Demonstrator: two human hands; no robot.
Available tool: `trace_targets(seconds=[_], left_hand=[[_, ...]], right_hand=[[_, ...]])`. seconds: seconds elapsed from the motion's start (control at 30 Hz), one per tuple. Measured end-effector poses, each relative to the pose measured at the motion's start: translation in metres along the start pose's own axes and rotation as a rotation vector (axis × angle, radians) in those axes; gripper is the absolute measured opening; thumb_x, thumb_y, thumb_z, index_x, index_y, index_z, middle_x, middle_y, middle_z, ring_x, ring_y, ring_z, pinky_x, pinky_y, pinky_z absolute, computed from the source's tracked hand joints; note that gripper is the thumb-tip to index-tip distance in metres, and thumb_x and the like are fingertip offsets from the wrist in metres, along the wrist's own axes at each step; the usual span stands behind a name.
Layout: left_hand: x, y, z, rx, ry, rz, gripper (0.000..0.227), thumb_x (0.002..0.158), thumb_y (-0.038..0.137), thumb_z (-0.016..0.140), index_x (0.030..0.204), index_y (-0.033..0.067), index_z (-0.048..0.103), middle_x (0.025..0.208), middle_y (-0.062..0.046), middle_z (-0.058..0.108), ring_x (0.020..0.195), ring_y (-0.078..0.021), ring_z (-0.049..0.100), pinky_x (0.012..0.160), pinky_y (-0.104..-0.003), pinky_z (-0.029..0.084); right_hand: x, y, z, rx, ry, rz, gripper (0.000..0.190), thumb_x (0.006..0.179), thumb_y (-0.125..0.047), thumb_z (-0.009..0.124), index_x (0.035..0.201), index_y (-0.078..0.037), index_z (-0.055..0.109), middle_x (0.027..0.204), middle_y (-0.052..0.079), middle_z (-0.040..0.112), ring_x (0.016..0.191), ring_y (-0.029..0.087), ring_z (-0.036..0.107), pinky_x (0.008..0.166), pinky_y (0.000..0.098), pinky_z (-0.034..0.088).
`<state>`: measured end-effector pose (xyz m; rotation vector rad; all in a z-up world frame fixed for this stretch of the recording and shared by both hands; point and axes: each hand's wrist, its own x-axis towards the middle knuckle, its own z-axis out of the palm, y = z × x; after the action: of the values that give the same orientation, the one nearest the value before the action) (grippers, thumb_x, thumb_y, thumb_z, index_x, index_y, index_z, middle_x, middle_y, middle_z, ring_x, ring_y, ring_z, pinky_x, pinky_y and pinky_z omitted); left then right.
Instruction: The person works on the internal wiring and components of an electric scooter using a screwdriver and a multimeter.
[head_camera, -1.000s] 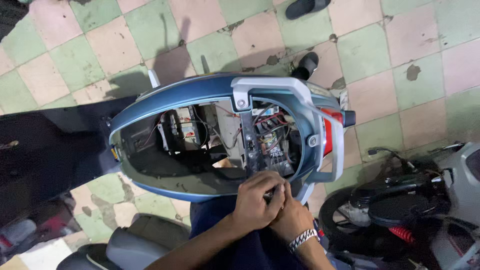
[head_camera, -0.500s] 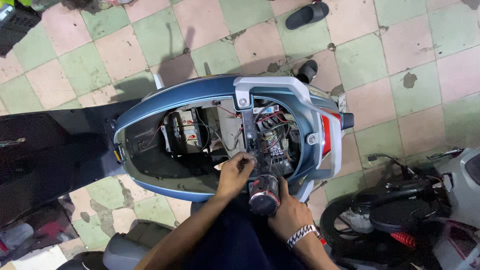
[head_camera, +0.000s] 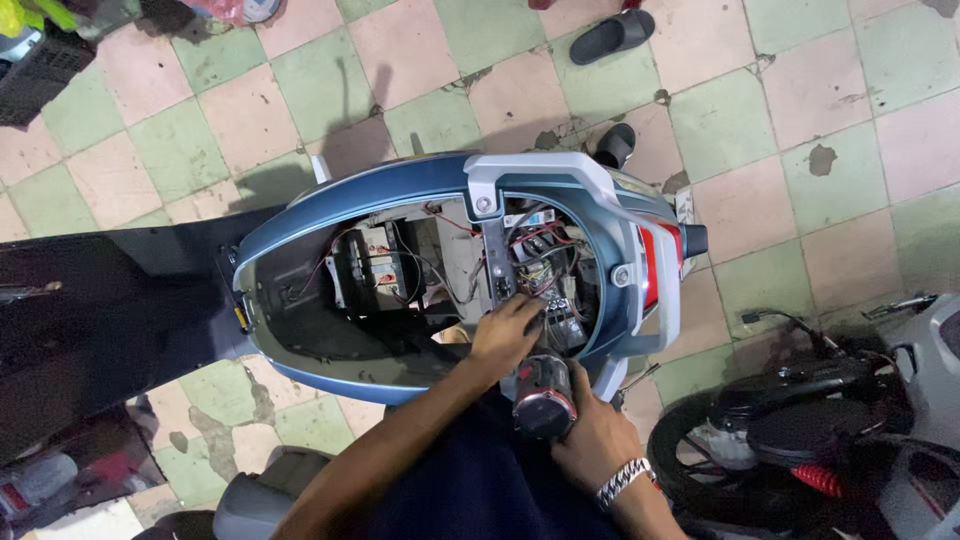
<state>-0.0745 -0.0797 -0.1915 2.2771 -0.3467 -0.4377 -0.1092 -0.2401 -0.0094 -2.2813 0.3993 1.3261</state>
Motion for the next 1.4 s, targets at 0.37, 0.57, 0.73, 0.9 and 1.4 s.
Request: trace_targets(seconds=[0.37, 0.57, 0.73, 0.9, 1.4], left_hand=[[0.008, -0.026, 0.04, 0.367, 0.009, 0.319, 0.021, 0.08, 0.008, 0.066, 0.101, 0.0059, 0.069, 0.109, -0.01, 0.065, 0.107, -0.0269, 0.067, 0.08, -0.036, 0.057], [0.006, -0.017, 0.033, 0.357, 0.071, 0.382, 0.02, 0.081, 0.012, 0.067, 0.1, 0.0083, 0.069, 0.105, -0.007, 0.064, 0.1, -0.0231, 0.067, 0.082, -0.032, 0.057], [-0.003, -0.004, 0.021, 0.31, 0.011, 0.371, 0.011, 0.091, 0.017, 0.069, 0.1, 0.0101, 0.068, 0.096, -0.004, 0.063, 0.093, -0.02, 0.068, 0.077, -0.032, 0.055], [-0.007, 0.001, 0.012, 0.259, 0.115, 0.419, 0.016, 0.089, 0.017, 0.067, 0.103, 0.0109, 0.068, 0.1, -0.005, 0.067, 0.095, -0.0205, 0.069, 0.08, -0.031, 0.056], [-0.028, 0.01, -0.067, -0.395, -0.645, -0.151, 0.024, 0.095, 0.03, 0.071, 0.109, 0.0109, 0.073, 0.09, -0.005, 0.074, 0.075, -0.0172, 0.067, 0.068, -0.033, 0.056]], right_hand=[[-0.012, 0.014, -0.005, 0.07, -0.003, -0.022, 0.091, 0.073, -0.021, 0.072, 0.152, -0.029, 0.027, 0.103, 0.023, 0.073, 0.098, 0.044, 0.07, 0.088, 0.0528, 0.055], [-0.018, 0.025, -0.002, 0.083, -0.01, -0.009, 0.097, 0.07, -0.022, 0.075, 0.154, -0.031, 0.027, 0.101, 0.023, 0.074, 0.097, 0.043, 0.071, 0.086, 0.0519, 0.056], [-0.026, 0.041, -0.002, 0.153, -0.014, -0.016, 0.11, 0.064, -0.014, 0.076, 0.159, -0.026, 0.021, 0.094, 0.025, 0.075, 0.093, 0.044, 0.072, 0.083, 0.0499, 0.058], [-0.031, 0.054, 0.002, 0.265, 0.013, -0.036, 0.098, 0.069, -0.016, 0.074, 0.157, -0.025, 0.031, 0.093, 0.02, 0.078, 0.094, 0.041, 0.075, 0.081, 0.0481, 0.06], [-0.011, 0.215, 0.031, 1.094, -0.271, -0.092, 0.066, 0.067, 0.014, 0.077, 0.128, 0.003, 0.054, 0.109, 0.021, 0.068, 0.093, 0.032, 0.067, 0.079, 0.0438, 0.054]])
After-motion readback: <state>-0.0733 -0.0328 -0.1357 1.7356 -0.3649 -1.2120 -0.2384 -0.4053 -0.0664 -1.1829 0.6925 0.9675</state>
